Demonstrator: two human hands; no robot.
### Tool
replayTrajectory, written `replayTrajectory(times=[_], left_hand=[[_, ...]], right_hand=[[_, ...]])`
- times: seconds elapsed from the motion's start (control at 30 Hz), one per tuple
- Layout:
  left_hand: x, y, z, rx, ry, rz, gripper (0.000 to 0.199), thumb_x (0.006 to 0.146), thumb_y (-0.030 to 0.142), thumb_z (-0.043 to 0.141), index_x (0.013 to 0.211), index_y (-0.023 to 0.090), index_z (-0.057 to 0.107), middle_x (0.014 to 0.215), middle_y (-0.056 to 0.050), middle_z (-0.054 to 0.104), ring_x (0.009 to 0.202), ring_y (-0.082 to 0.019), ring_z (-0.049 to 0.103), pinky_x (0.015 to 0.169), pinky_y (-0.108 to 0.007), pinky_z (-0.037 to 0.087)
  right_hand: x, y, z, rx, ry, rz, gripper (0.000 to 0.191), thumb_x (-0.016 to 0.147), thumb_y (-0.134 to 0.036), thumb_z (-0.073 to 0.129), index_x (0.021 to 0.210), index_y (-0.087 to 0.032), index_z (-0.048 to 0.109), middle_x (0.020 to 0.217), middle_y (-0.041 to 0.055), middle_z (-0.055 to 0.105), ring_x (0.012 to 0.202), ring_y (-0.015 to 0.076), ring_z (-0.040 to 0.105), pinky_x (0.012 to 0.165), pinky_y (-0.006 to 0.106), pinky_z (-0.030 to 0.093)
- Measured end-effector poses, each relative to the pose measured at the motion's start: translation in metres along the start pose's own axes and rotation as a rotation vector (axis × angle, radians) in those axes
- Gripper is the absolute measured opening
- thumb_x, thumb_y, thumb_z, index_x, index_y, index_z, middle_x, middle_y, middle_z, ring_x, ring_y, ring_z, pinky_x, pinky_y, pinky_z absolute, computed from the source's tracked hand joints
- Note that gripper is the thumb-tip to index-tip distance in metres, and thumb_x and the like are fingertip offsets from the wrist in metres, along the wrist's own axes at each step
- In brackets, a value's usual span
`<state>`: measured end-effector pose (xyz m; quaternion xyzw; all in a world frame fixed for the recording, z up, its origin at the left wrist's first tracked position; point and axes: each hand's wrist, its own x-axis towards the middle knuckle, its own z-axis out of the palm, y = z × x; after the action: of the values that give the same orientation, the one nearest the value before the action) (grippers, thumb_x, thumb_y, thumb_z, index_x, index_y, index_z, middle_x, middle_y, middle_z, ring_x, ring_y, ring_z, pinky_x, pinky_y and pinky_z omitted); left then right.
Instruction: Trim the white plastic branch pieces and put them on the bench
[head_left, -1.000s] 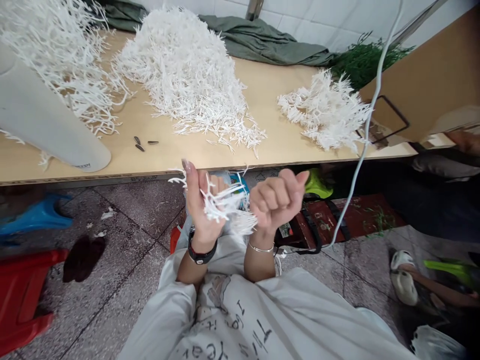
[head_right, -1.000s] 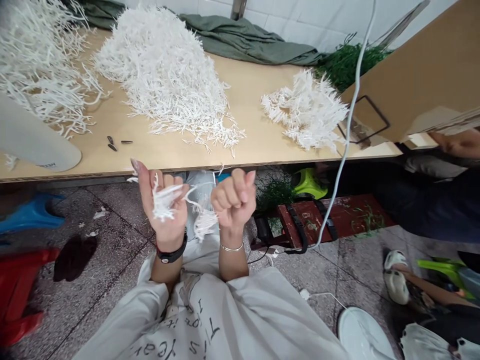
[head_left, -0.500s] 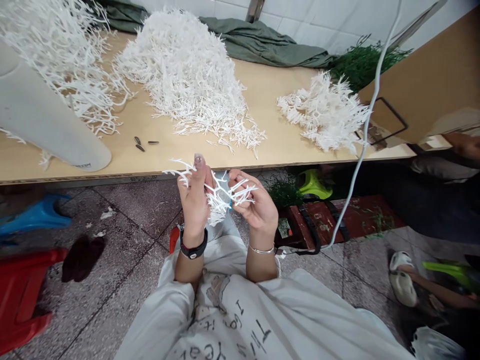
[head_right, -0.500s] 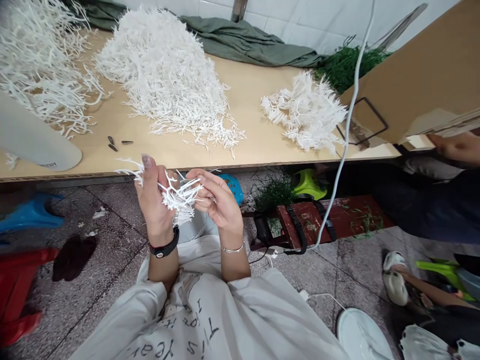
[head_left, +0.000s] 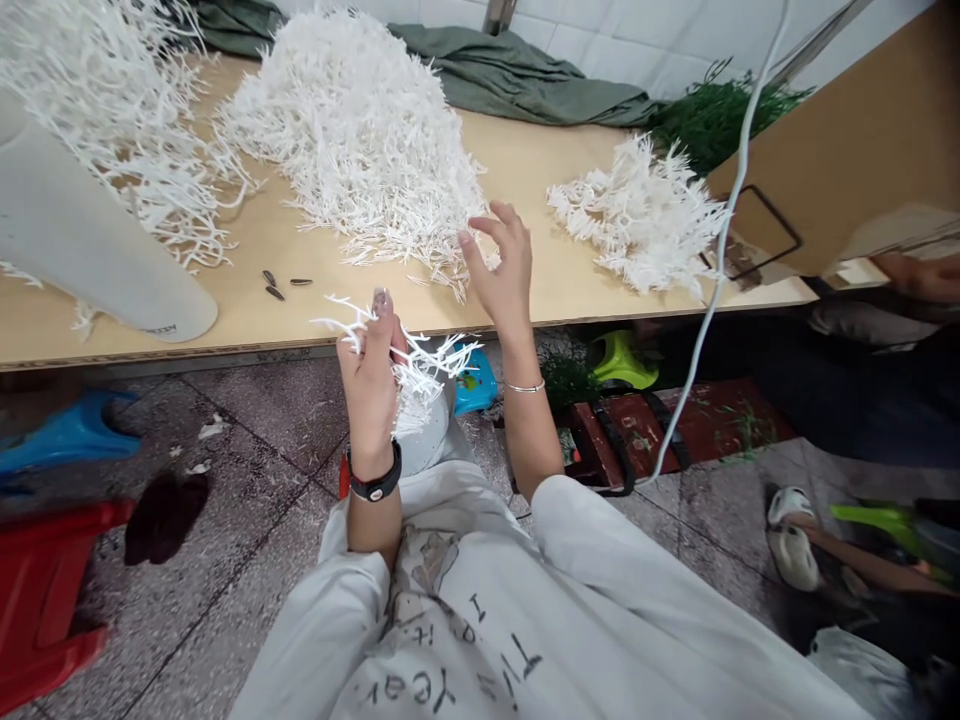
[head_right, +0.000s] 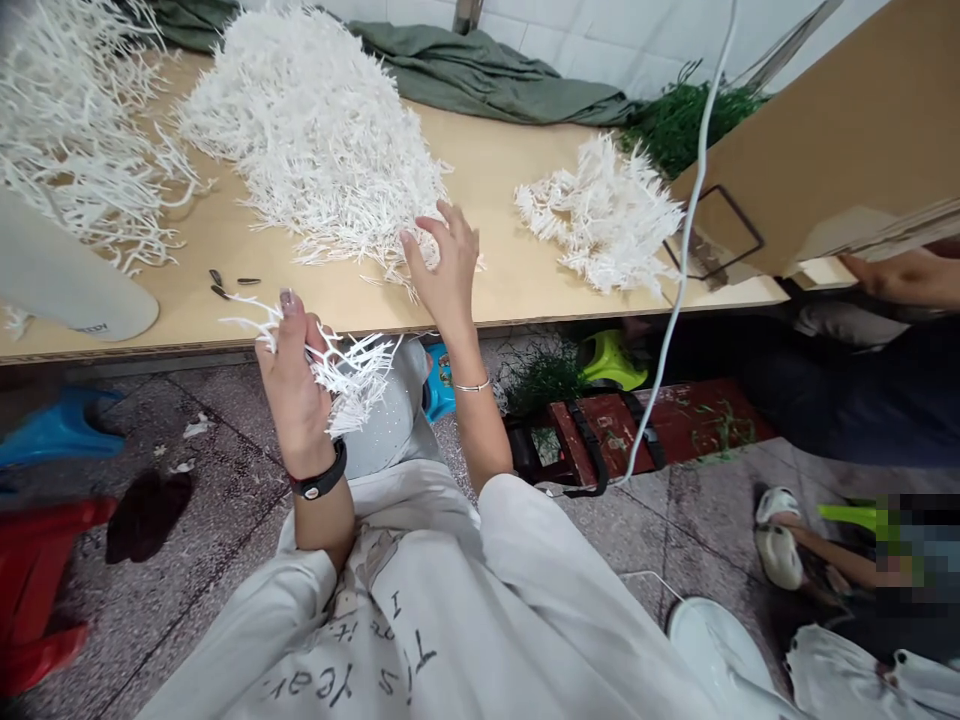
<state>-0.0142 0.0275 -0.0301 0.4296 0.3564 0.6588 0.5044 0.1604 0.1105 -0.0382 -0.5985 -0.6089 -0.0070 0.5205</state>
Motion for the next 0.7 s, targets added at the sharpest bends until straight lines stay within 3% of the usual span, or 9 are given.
replayTrajectory(times=[0.17, 0.33, 0.47, 0.6, 0.7], left_hand=[[-0.002, 0.012, -0.002, -0.122, -0.050, -0.089, 0.053, 0.089, 0.050, 0.048, 0.050, 0.020, 0.028, 0.043, 0.006, 0.024, 0.040, -0.007, 0.024, 0.041, -0.025, 0.021], [-0.010, 0.027, -0.005, -0.308, -0.078, -0.098, 0.054, 0.086, 0.045, 0.057, 0.047, 0.019, 0.030, 0.041, 0.007, 0.022, 0.036, -0.006, 0.021, 0.038, -0.025, 0.018], [-0.013, 0.018, -0.010, -0.058, -0.052, -0.037, 0.050, 0.083, 0.043, 0.062, 0.044, 0.019, 0.042, 0.041, 0.005, 0.037, 0.040, -0.006, 0.034, 0.039, -0.024, 0.023], [-0.012, 0.011, -0.016, 0.258, -0.298, 0.011, 0.049, 0.081, 0.040, 0.064, 0.042, 0.017, 0.046, 0.038, 0.006, 0.036, 0.037, -0.004, 0.032, 0.037, -0.022, 0.021], [-0.011, 0.014, -0.017, 0.330, -0.397, -0.009, 0.051, 0.081, 0.040, 0.063, 0.040, 0.015, 0.045, 0.037, 0.005, 0.036, 0.037, -0.003, 0.032, 0.037, -0.021, 0.021]], right_hand=[[-0.036, -0.031, -0.018, 0.381, 0.179, 0.018, 0.032, 0.092, -0.045, 0.039, 0.101, -0.021, 0.059, 0.104, 0.0066, 0.063, 0.102, 0.0151, 0.060, 0.095, 0.037, 0.045], [-0.094, -0.045, -0.035, 0.640, 0.224, 0.214, 0.026, 0.092, -0.038, 0.043, 0.085, -0.021, 0.062, 0.079, 0.0018, 0.061, 0.075, 0.0116, 0.060, 0.078, 0.030, 0.049], [-0.125, -0.052, -0.052, 0.691, 0.054, 0.229, 0.037, 0.089, -0.052, 0.042, 0.084, -0.021, 0.062, 0.072, 0.0013, 0.058, 0.067, 0.0122, 0.055, 0.066, 0.027, 0.045], [-0.128, -0.070, -0.070, 0.684, -0.242, 0.093, 0.056, 0.083, -0.069, 0.036, 0.097, -0.020, 0.061, 0.082, 0.0046, 0.061, 0.073, 0.0152, 0.054, 0.067, 0.029, 0.043], [-0.120, -0.083, -0.078, 0.597, -0.465, 0.019, 0.039, 0.086, -0.056, 0.048, 0.087, -0.018, 0.060, 0.076, 0.0016, 0.060, 0.067, 0.0112, 0.052, 0.062, 0.024, 0.039]])
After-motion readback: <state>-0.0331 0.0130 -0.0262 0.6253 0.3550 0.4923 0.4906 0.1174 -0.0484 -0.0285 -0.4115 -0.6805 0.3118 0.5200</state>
